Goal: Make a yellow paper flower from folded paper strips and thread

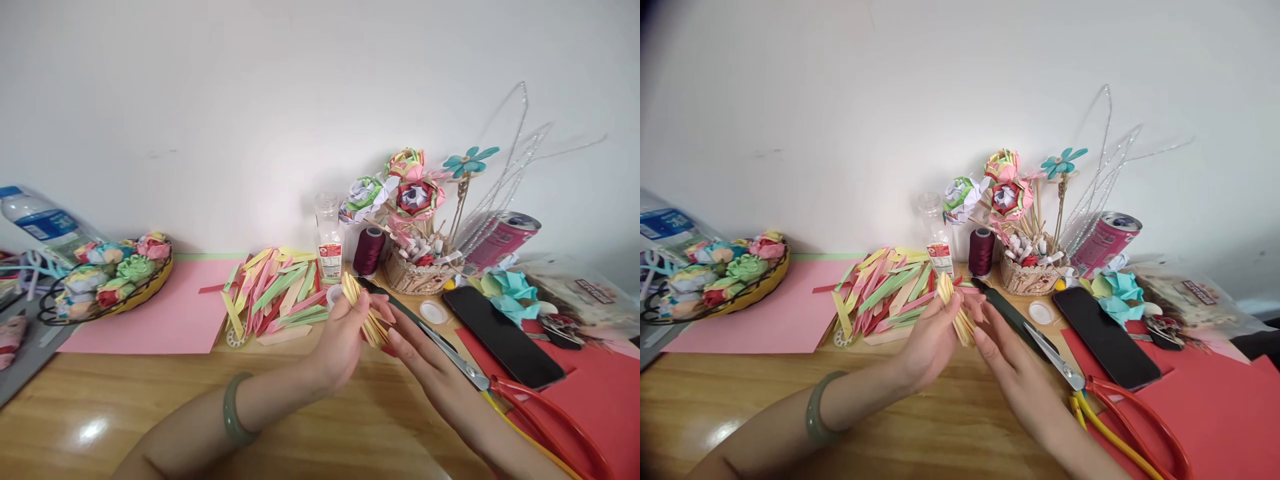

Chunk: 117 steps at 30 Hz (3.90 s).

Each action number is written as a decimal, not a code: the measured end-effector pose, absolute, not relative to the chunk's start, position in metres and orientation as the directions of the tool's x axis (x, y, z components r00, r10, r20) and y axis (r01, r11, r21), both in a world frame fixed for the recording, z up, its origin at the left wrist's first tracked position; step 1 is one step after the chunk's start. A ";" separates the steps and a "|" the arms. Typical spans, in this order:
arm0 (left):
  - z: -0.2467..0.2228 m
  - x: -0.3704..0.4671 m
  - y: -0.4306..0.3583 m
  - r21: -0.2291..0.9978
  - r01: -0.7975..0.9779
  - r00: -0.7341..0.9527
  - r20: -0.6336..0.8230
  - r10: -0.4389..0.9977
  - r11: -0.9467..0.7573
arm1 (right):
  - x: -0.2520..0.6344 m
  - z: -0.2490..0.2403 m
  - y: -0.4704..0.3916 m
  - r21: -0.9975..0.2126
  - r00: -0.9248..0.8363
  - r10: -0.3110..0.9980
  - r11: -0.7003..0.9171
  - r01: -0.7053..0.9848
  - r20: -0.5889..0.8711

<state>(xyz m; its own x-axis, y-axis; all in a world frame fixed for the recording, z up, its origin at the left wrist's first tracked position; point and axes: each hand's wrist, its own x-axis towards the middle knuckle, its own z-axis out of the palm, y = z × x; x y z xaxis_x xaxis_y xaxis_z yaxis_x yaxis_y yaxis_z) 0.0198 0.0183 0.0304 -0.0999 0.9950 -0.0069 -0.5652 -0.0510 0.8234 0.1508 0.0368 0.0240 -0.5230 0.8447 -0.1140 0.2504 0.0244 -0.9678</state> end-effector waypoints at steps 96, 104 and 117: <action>0.025 0.018 0.026 0.949 -0.311 0.219 0.010 0.976 0.060 | 0.179 0.036 0.048 -0.967 -0.358 0.921 -0.067 0.247 -0.156; 0.034 0.013 0.021 0.988 -0.151 0.288 0.020 0.957 0.025 | 0.159 0.075 0.074 -0.950 -0.585 0.811 0.196 0.244 0.017; 0.035 0.004 0.027 0.997 -0.067 0.368 0.069 0.927 -0.048 | 0.153 0.075 0.082 -0.996 -0.711 0.700 -0.005 0.085 -0.064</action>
<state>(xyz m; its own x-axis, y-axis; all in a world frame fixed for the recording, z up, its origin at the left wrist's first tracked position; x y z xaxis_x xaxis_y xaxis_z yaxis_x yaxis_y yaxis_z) 0.0036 0.0268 0.0347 0.3679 0.9273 0.0694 -0.0673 -0.0478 0.9966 0.1528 0.0816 0.0753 -0.7112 0.7000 -0.0642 0.0846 -0.0054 -0.9964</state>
